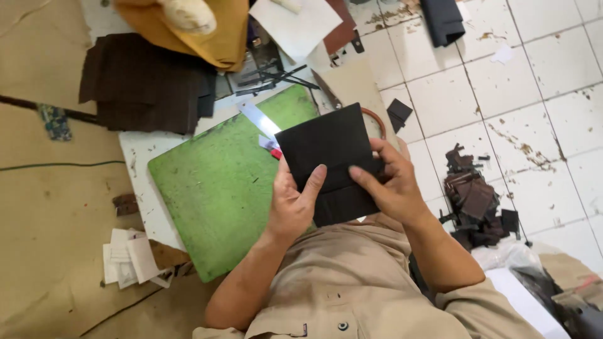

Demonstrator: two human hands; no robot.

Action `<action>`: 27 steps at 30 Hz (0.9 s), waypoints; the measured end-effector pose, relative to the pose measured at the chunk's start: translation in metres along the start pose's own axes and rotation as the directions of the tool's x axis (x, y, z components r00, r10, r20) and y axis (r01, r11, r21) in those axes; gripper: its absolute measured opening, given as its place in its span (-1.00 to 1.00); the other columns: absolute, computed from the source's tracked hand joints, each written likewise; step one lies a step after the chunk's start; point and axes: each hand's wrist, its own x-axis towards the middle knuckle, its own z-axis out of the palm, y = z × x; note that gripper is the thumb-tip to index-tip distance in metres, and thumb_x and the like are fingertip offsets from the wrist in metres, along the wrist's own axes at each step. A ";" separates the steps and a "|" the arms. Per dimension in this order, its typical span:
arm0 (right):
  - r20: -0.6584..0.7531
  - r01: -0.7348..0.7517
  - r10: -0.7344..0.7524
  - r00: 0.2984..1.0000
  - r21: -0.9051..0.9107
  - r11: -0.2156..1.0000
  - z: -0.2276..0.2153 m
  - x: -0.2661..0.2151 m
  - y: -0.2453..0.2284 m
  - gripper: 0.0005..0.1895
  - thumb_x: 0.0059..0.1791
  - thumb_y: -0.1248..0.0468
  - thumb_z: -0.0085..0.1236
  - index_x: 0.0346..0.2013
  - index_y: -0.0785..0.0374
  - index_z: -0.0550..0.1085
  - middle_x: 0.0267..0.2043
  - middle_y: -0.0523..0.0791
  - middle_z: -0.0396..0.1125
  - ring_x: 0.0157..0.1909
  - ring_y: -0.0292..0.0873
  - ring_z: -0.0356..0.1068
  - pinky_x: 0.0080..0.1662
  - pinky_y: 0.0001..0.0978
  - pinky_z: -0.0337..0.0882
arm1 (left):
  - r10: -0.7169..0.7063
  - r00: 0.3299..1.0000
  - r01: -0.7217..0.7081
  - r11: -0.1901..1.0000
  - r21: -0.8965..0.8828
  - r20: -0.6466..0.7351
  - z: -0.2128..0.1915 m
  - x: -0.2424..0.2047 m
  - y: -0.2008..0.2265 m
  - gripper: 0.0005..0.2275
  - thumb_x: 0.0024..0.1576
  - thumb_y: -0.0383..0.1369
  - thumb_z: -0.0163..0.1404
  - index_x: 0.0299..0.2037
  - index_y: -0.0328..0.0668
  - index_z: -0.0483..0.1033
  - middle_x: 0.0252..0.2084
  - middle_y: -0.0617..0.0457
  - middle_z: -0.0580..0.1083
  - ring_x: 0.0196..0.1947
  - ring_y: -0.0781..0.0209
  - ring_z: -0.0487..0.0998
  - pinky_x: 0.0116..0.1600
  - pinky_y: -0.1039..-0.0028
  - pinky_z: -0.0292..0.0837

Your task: Measure and cut leather pieces to assemble a wallet using a ruler, utility knife, and scissors

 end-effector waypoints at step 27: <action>0.100 0.356 -0.438 0.893 -0.751 0.556 -0.034 0.028 0.032 -0.67 0.06 0.38 0.31 0.07 0.45 0.47 -0.15 0.06 0.36 -0.13 0.09 0.40 -0.12 -0.21 0.48 | -0.077 0.993 0.106 0.910 0.401 -0.088 -0.074 -0.004 -0.035 -0.85 0.15 -0.36 0.20 -0.43 -0.19 0.57 -0.72 0.03 0.48 -0.72 0.38 0.40 -0.56 0.56 0.32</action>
